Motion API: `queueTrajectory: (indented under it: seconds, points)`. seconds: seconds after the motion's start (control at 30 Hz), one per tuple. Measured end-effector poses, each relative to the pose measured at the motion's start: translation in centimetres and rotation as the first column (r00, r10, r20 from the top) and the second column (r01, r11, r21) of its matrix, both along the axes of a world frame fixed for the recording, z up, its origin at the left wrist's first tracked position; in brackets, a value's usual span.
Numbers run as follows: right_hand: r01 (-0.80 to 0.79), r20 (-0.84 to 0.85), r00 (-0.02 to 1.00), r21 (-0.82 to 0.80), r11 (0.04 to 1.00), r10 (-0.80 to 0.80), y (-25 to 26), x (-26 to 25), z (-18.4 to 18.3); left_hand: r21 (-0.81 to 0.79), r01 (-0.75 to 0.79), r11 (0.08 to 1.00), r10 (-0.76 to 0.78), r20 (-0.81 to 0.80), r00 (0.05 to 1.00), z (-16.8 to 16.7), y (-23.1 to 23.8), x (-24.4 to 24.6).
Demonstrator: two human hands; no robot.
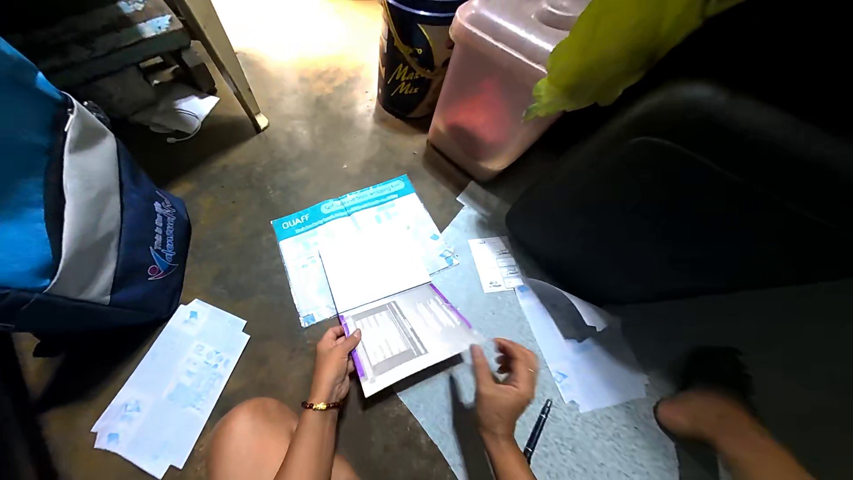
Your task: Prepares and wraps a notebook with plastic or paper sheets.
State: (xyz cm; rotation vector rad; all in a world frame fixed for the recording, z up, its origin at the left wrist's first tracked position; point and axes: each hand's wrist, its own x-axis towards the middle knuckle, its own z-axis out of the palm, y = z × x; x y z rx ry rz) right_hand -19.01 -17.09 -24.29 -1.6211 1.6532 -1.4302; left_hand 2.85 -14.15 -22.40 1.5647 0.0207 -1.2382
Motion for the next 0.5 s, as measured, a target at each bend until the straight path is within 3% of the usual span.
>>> queueTrajectory:
  seconds: [0.07,0.1,0.17,0.23,0.3,0.5]
  points:
    - [0.139,0.319,0.928,0.181,0.973,-0.192,0.6,0.3,1.6,-0.039,-0.025,0.999,0.019,-0.138,0.990,0.9,0.3,-0.9]
    - [0.111,0.467,0.848,0.305,0.946,-0.250,0.8,0.8,2.3,-0.045,-0.014,0.999,0.006,-0.179,0.984,1.2,0.4,-1.5]
    - [-0.099,0.642,0.714,0.486,0.868,-0.278,1.1,2.3,3.6,-0.055,0.055,0.997,-0.066,-0.233,0.970,1.6,0.9,-2.9]
    - [-0.223,0.677,0.679,0.559,0.799,-0.284,1.0,4.0,4.6,-0.069,0.106,0.992,-0.121,-0.272,0.955,1.2,1.4,-4.1]
    - [-0.213,0.618,0.735,0.602,0.770,-0.280,0.8,5.0,5.7,-0.064,0.057,0.996,-0.074,-0.308,0.948,0.2,1.6,-4.6]
    - [-0.244,0.617,0.772,0.508,0.826,-0.151,1.5,3.0,11.5,-0.206,-0.210,0.956,0.077,-0.513,0.855,0.6,0.1,-2.5]
